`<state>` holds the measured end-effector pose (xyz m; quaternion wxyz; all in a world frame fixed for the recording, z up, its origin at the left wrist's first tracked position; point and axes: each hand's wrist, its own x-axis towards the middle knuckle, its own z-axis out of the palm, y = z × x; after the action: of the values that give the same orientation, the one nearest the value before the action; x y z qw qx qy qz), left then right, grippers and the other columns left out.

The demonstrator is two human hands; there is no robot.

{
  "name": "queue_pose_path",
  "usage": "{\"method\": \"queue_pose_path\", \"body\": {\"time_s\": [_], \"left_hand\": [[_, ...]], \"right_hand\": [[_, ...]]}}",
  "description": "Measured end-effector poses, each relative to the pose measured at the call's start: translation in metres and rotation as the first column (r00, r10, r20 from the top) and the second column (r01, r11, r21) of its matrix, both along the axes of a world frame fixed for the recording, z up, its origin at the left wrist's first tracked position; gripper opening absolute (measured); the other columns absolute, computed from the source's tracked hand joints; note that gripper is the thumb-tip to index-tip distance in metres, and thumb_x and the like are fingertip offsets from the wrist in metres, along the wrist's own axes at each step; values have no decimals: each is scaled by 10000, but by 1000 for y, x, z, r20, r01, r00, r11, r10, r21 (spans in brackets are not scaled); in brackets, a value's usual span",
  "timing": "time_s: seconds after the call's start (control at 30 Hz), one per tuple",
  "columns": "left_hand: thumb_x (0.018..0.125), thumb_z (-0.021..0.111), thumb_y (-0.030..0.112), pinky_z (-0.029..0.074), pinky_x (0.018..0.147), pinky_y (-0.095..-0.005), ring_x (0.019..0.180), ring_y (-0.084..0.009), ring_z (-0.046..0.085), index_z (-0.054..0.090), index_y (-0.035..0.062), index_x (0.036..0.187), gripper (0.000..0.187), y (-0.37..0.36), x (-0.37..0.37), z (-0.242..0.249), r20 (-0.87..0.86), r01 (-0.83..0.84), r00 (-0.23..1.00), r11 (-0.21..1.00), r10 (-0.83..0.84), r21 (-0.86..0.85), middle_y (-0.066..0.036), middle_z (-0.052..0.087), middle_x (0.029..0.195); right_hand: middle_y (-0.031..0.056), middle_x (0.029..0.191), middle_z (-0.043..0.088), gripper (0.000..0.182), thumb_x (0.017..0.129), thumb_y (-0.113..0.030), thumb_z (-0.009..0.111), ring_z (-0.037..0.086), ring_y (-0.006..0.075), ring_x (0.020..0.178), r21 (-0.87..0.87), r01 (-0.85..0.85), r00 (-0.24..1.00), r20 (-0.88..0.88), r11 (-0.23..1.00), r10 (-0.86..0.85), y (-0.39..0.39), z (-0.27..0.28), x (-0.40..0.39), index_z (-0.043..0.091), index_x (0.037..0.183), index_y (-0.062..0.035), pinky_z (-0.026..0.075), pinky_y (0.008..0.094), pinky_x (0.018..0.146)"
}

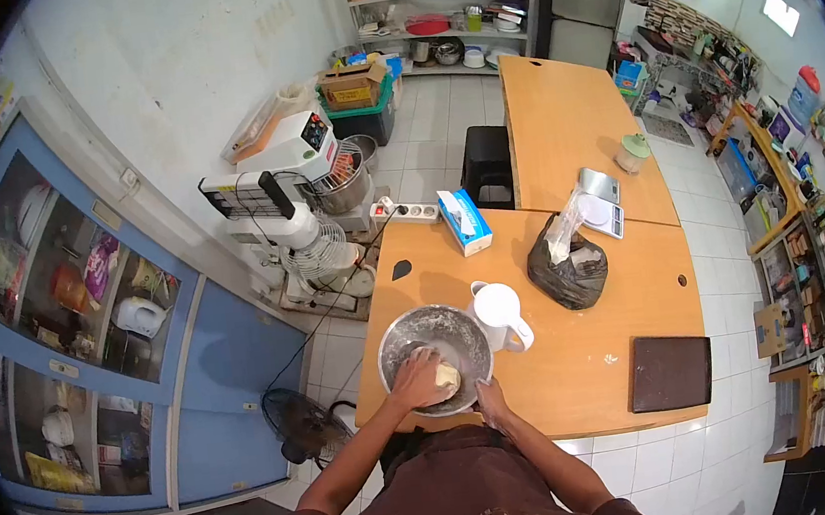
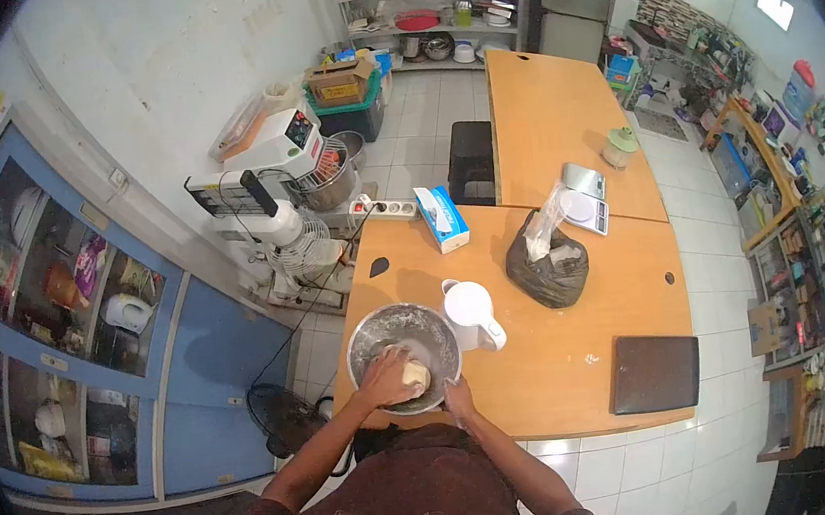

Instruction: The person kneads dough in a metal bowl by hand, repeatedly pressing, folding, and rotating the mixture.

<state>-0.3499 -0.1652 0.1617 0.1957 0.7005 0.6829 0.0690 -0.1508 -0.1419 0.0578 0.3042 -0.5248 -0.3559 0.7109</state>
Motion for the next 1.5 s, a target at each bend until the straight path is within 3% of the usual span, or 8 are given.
{"method": "queue_pose_path", "body": {"time_s": [0.27, 0.53, 0.67, 0.83, 0.97, 1.17, 1.37, 1.5], "left_hand": [[855, 681, 441, 502, 946, -499, 1104, -415, 620, 697, 29, 1139, 500, 14, -2, -3, 179, 117, 974, 984, -141, 137, -217, 674, 1154], [895, 641, 483, 542, 832, -485, 893, -430, 676, 751, 13, 902, 483, 30, 28, -4, 165, -241, 963, 958, 215, 157, -228, 710, 899], [909, 621, 496, 542, 830, -488, 855, -435, 681, 753, 23, 848, 495, 43, 38, -4, 57, -333, 943, 933, 328, 136, -240, 704, 827], [916, 619, 460, 542, 821, -489, 850, -427, 684, 750, 22, 888, 458, 43, 31, -14, 114, -397, 914, 915, 389, 68, -226, 710, 832], [892, 661, 324, 533, 860, -478, 955, -418, 668, 726, 11, 979, 331, 30, 22, -22, 361, -422, 861, 899, 359, 114, -237, 706, 998], [828, 684, 161, 448, 1023, -511, 1213, -436, 539, 631, 25, 1236, 434, 2, -2, -11, 245, -175, 963, 950, 110, 260, -249, 552, 1338], [861, 685, 330, 388, 1097, -512, 1335, -462, 427, 558, 4, 1344, 596, -1, 11, 22, 238, -27, 971, 1000, 25, 6, -262, 534, 1350], [859, 689, 429, 386, 1083, -532, 1290, -479, 468, 532, -27, 1364, 699, 0, 30, -1, -34, -31, 999, 985, 38, 169, -291, 524, 1346]], "right_hand": [[150, 1086, 667, 315, 1008, -120, 481, 670, 261, 960, 43, -74, 994, 80, 996, 71, 3, 11, 3, 545, 1263, 53, 575, 387, 802], [169, 1153, 697, 401, 962, -172, 534, 657, 264, 1038, -38, -45, 996, 80, 998, 48, 3, -42, 5, 584, 1316, 10, 504, 389, 895], [151, 993, 674, 309, 1005, -150, 490, 702, 257, 808, 104, -126, 975, 198, 986, 104, 6, -60, 5, 547, 1259, 17, 610, 395, 614], [219, 1147, 695, 424, 938, -242, 582, 666, 301, 1047, -105, -84, 987, 126, 991, 97, 8, -25, 7, 620, 1267, 24, 510, 411, 891], [191, 1097, 691, 373, 969, -188, 533, 680, 290, 973, -1, -112, 979, 170, 994, 110, 6, -11, 3, 593, 1270, 25, 554, 423, 839], [161, 991, 683, 307, 1020, -123, 459, 709, 286, 824, 74, -113, 993, 49, 991, 109, 6, -38, 2, 547, 1264, 40, 632, 437, 744], [156, 1046, 686, 328, 988, -122, 482, 685, 260, 896, 39, -86, 996, -8, 996, 86, 6, -27, 1, 577, 1261, 32, 576, 395, 760], [168, 1145, 691, 408, 962, -159, 530, 655, 269, 1036, -4, -116, 993, 19, 993, 116, 9, -24, 2, 573, 1328, 15, 504, 378, 895]]}}
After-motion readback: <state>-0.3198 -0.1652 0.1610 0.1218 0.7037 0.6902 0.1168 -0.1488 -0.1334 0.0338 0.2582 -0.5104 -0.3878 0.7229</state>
